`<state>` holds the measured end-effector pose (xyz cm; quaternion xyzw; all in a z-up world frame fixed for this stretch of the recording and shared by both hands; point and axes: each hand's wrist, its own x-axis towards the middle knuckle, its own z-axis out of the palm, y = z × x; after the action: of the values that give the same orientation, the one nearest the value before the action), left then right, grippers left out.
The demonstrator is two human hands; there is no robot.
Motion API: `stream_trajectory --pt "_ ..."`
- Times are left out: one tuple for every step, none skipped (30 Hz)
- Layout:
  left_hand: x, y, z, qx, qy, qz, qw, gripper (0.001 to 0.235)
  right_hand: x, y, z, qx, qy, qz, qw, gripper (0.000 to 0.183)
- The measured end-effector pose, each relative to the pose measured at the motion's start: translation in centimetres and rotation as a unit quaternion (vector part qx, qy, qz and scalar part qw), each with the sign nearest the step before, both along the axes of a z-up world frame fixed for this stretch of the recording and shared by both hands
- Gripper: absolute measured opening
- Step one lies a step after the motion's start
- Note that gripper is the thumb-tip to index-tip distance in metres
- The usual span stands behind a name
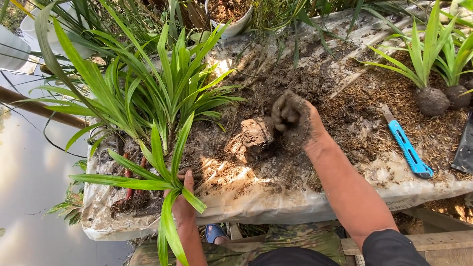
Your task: The person holds a green leafy plant and uses both hands to pack dark soil or mud around its base. The person continues to shape and compact the soil around the plant's roots on a white-covered surface.
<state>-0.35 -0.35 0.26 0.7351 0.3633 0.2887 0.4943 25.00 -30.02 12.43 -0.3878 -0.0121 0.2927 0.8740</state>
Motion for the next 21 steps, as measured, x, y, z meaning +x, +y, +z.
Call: stream_trajectory --pt "-0.1 0.0 -0.3 0.0 0.0 -0.001 1.0 0.027 -0.4 0.4 1.5 0.0 0.0 -0.001 1.0 0.023" --pt "-0.1 0.1 -0.5 0.026 0.004 0.0 1.0 0.026 -0.9 0.7 3.0 -0.076 0.003 -0.022 0.997 0.021" --pt "-0.4 0.2 -0.8 0.053 0.009 0.001 0.999 0.026 -1.3 1.2 4.5 -0.152 0.007 -0.04 0.988 0.027" --pt "-0.2 0.0 -0.3 0.053 0.009 0.002 0.999 0.026 -1.0 1.0 3.1 -0.152 0.007 -0.04 0.988 0.027" --pt "-0.1 -0.1 0.1 0.027 0.005 -0.004 1.0 0.026 -0.8 0.9 1.7 -0.144 -0.012 -0.044 0.989 0.017" --pt "0.0 -0.2 0.5 0.002 0.001 -0.009 1.0 0.026 -0.5 0.9 0.3 -0.135 -0.03 -0.049 0.989 0.014" --pt "-0.1 -0.2 0.6 0.001 0.001 -0.008 1.0 0.026 -0.4 0.8 0.0 -0.135 -0.03 -0.047 0.989 0.014" --pt "-0.1 -0.2 0.7 0.019 0.021 -0.005 1.0 0.03 -0.3 0.8 -0.4 -0.181 -0.027 -0.054 0.982 0.025" --pt "-0.1 -0.1 0.7 0.036 0.041 -0.003 0.998 0.033 -0.2 0.7 -0.7 -0.226 -0.024 -0.062 0.972 0.045" --pt "-0.1 -0.1 0.6 0.035 0.041 -0.002 0.999 0.033 -0.1 0.6 -1.5 -0.227 -0.024 -0.061 0.972 0.045" --pt "-0.2 -0.1 0.4 0.044 0.031 -0.001 0.999 0.032 -0.1 0.5 -2.2 -0.232 -0.072 -0.069 0.967 0.055" --pt "-0.2 -0.1 0.3 0.052 0.021 -0.001 0.998 0.03 0.0 0.4 -3.0 -0.238 -0.12 -0.076 0.961 0.067" --pt "-0.2 -0.1 0.3 0.052 0.021 0.0 0.998 0.03 -0.2 0.6 -2.9 -0.238 -0.12 -0.076 0.961 0.067" --pt "-0.2 -0.2 0.3 0.042 0.011 -0.003 0.999 0.029 -0.4 0.7 -2.8 -0.257 -0.231 -0.06 0.937 0.047" --pt "-0.2 -0.2 0.3 0.033 0.001 -0.006 0.999 0.028 -0.6 0.9 -2.7 -0.272 -0.339 -0.044 0.9 0.035" --pt "-0.1 -0.1 0.3 0.033 0.001 -0.005 0.999 0.028 -0.9 1.1 -3.2 -0.272 -0.339 -0.043 0.9 0.035" --pt "-0.1 -0.2 0.3 0.035 0.004 -0.005 0.999 0.029 -1.3 1.3 -3.8 -0.306 -0.47 -0.061 0.826 0.034" --pt "-0.1 -0.2 0.2 0.037 0.006 -0.005 0.999 0.029 -1.7 1.5 -4.3 -0.333 -0.59 -0.076 0.732 0.037" --pt "-0.1 -0.2 0.3 0.037 0.006 -0.004 0.999 0.029 -2.1 1.9 -4.1 -0.333 -0.59 -0.075 0.732 0.037" --pt "0.0 -0.3 0.4 0.031 -0.011 -0.01 0.999 0.028 -2.5 2.3 -3.9 -0.339 -0.609 -0.072 0.714 0.02" --pt "0.0 -0.3 0.6 0.027 -0.028 -0.014 0.999 0.026 -2.9 2.8 -3.7 -0.342 -0.628 -0.068 0.695 0.01"
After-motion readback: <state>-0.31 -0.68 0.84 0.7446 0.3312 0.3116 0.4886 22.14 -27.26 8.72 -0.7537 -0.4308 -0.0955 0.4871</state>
